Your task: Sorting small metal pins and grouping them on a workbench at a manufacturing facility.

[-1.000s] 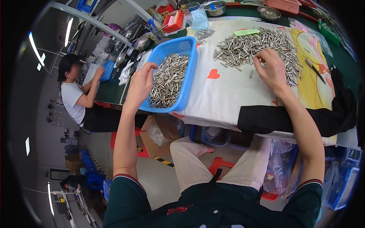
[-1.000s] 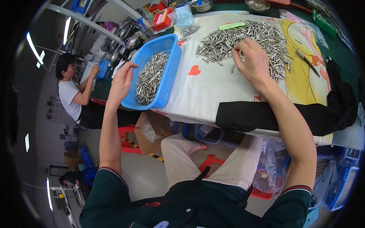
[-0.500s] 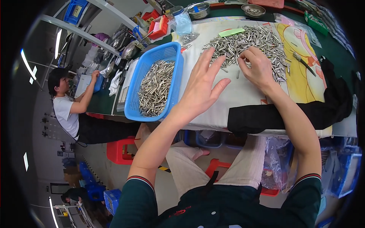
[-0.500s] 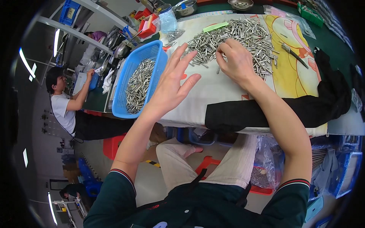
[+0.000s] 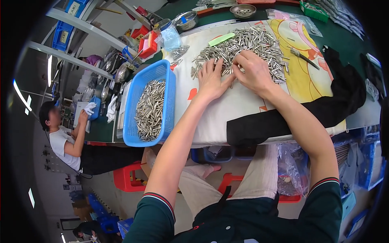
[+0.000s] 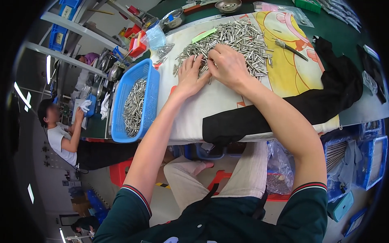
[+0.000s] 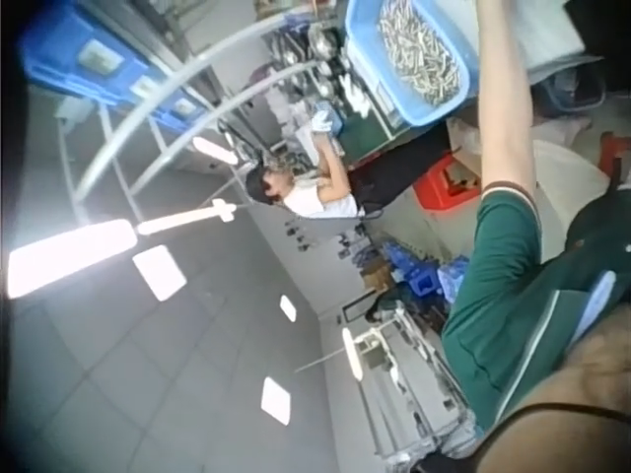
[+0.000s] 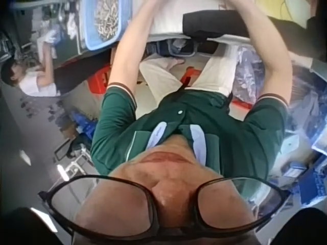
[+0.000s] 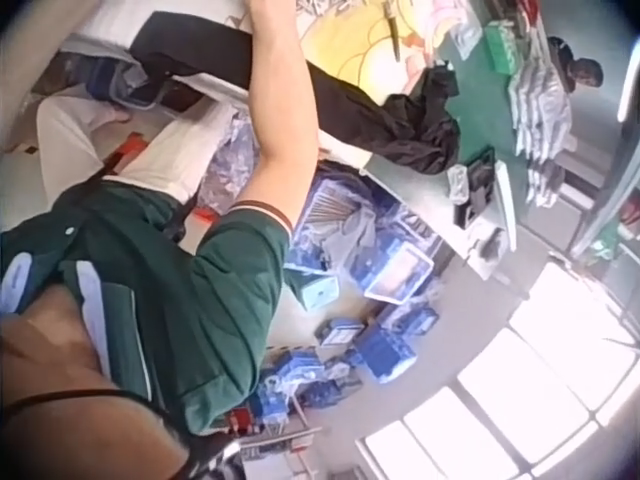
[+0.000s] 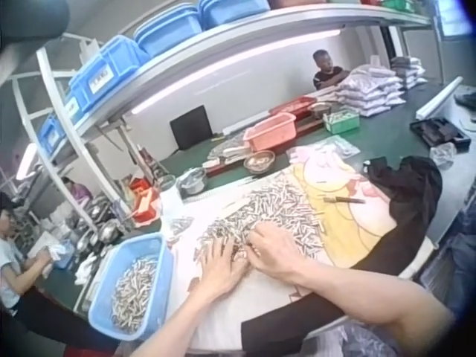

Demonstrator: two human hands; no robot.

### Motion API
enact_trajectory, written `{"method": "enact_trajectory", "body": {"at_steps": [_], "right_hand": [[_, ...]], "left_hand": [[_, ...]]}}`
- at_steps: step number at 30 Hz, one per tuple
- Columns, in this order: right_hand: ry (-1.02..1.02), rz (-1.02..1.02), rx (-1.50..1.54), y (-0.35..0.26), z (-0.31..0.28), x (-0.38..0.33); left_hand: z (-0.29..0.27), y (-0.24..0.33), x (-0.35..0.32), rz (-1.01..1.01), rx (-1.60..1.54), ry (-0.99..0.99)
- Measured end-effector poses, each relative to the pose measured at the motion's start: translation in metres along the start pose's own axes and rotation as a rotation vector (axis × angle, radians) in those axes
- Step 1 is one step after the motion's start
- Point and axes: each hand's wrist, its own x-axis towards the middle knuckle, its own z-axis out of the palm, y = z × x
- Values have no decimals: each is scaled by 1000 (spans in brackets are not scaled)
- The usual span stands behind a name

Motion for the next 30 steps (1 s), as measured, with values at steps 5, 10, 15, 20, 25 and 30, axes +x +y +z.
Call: {"method": "enact_trajectory", "body": {"at_steps": [5,10,15,20,25,30], "right_hand": [[-12,-1,-9,2,4,-2],[-7,10,3,3,4,-1],[-50,27,-62,1,-1,1],[-256,5,-216,6,2,-9],[-329,-57,-94,0,2,-11],[-286,-37,-103,1,6,-10]], "left_hand": [[-7,36,-25,139,-105,-90],[-9,58,-28,122,-172,-154],[-1,28,-11,43,-40,95],[-12,5,-2,58,-60,149],[-19,-3,-3,95,-109,169],[-20,-2,-9,135,-185,200]]}}
